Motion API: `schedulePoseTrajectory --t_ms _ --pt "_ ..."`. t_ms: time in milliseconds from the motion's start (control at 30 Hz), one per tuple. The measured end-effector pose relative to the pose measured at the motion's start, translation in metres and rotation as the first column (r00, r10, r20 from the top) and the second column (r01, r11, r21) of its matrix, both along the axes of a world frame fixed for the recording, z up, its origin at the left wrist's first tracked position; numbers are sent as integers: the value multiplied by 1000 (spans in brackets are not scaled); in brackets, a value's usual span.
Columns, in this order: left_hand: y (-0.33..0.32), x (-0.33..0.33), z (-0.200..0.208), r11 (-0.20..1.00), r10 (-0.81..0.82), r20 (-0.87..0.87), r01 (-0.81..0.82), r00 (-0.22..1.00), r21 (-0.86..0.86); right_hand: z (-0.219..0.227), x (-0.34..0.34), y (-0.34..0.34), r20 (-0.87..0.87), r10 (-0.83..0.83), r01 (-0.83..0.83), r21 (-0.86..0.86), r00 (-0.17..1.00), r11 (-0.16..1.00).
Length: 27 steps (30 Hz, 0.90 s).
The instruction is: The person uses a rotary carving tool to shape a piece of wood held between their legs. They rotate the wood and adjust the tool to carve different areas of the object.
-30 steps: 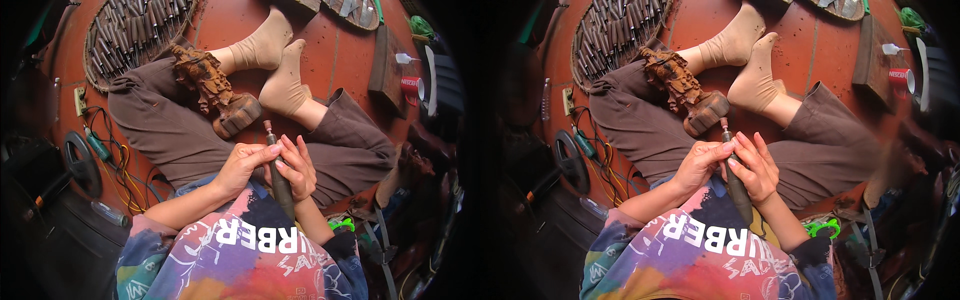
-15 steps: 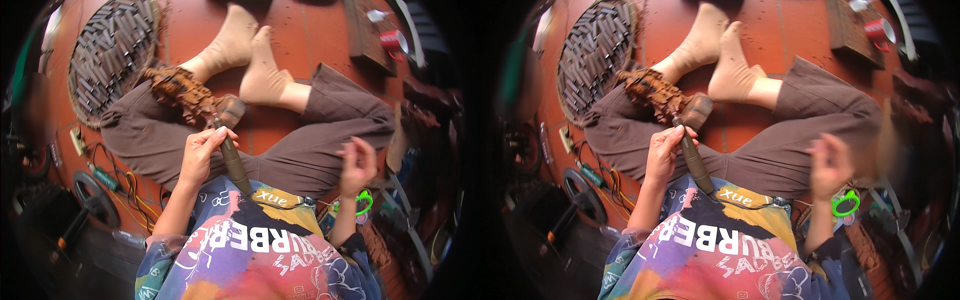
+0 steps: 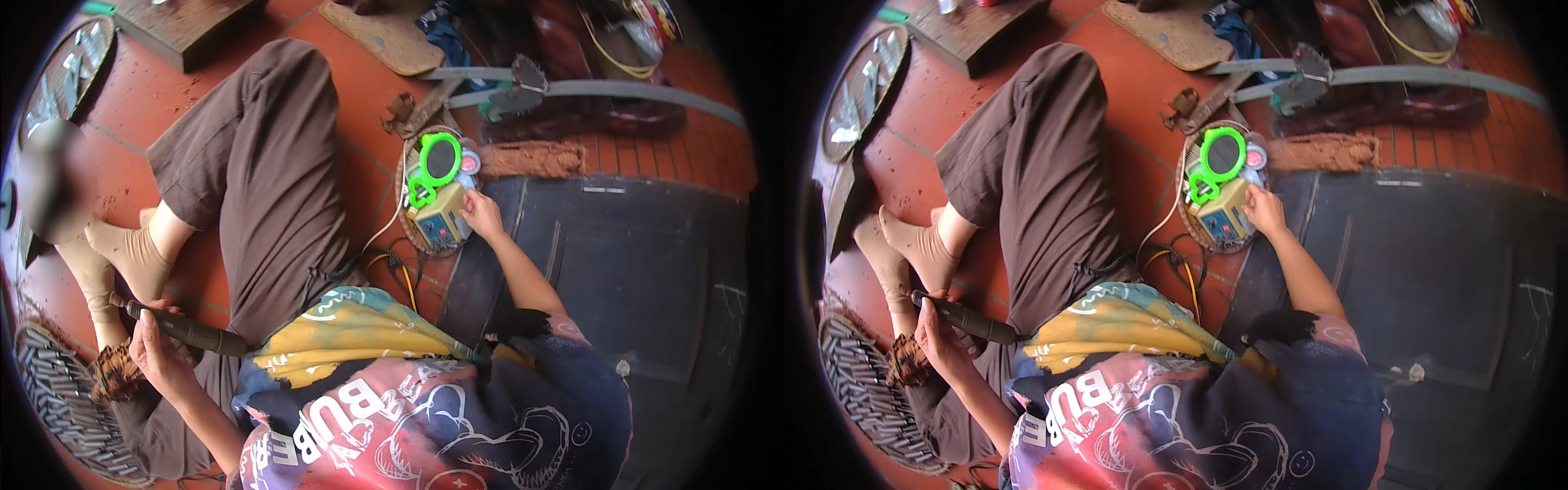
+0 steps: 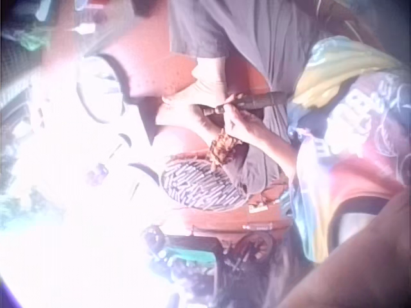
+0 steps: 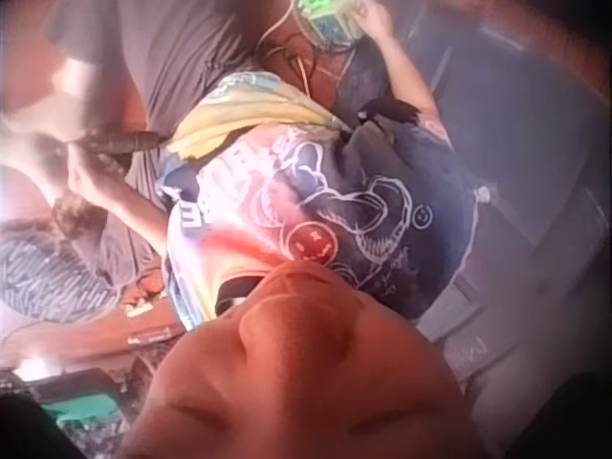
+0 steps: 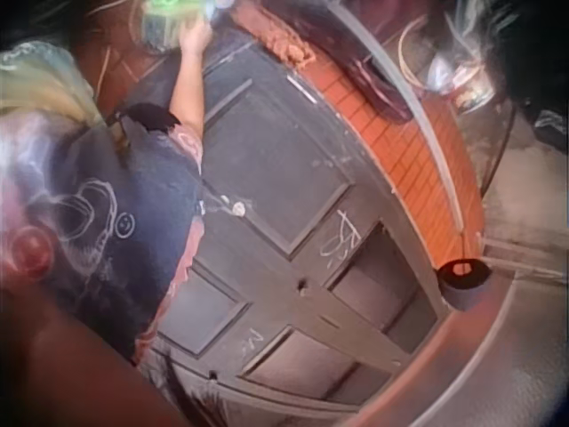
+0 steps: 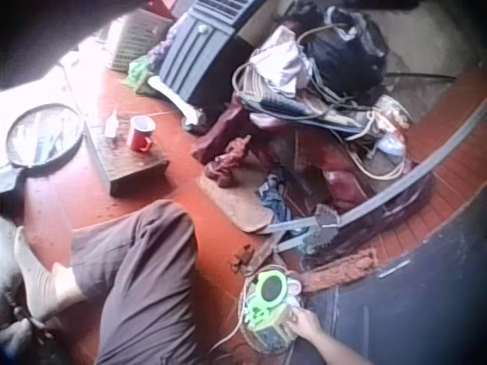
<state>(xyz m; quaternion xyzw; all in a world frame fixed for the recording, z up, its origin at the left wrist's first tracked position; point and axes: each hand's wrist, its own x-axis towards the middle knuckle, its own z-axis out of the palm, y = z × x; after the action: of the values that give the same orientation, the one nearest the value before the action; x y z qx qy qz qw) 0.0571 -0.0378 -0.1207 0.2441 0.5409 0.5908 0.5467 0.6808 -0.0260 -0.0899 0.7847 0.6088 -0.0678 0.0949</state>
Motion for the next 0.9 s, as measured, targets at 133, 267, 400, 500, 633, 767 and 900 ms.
schedulePoseTrajectory --t_ms 133,267,400,500,633,767,900 --pt "-2 1 -4 999 -52 23 52 998 9 -6 7 -27 17 -139 140 -135 990 981" --pt "-14 -3 -5 1000 -29 54 29 998 -10 -15 -28 -38 -12 97 -96 -293 995 951" --pt "-18 5 -4 999 27 59 -24 998 -48 -37 -28 -41 68 11 7 -259 998 966" --pt "-17 10 -5 995 79 58 -75 995 -67 -40 -26 -34 156 71 -29 -257 985 966" --pt "-16 8 6 994 85 -24 -86 996 -72 -30 -52 -4 150 249 -239 -80 957 968" --pt "-3 19 40 986 -4 -149 -21 989 -168 -5 -182 52 -559 175 -32 256 811 966" --pt "-3 35 49 993 113 -230 -102 967 57 29 -337 71 -985 3 -244 -40 175 969"
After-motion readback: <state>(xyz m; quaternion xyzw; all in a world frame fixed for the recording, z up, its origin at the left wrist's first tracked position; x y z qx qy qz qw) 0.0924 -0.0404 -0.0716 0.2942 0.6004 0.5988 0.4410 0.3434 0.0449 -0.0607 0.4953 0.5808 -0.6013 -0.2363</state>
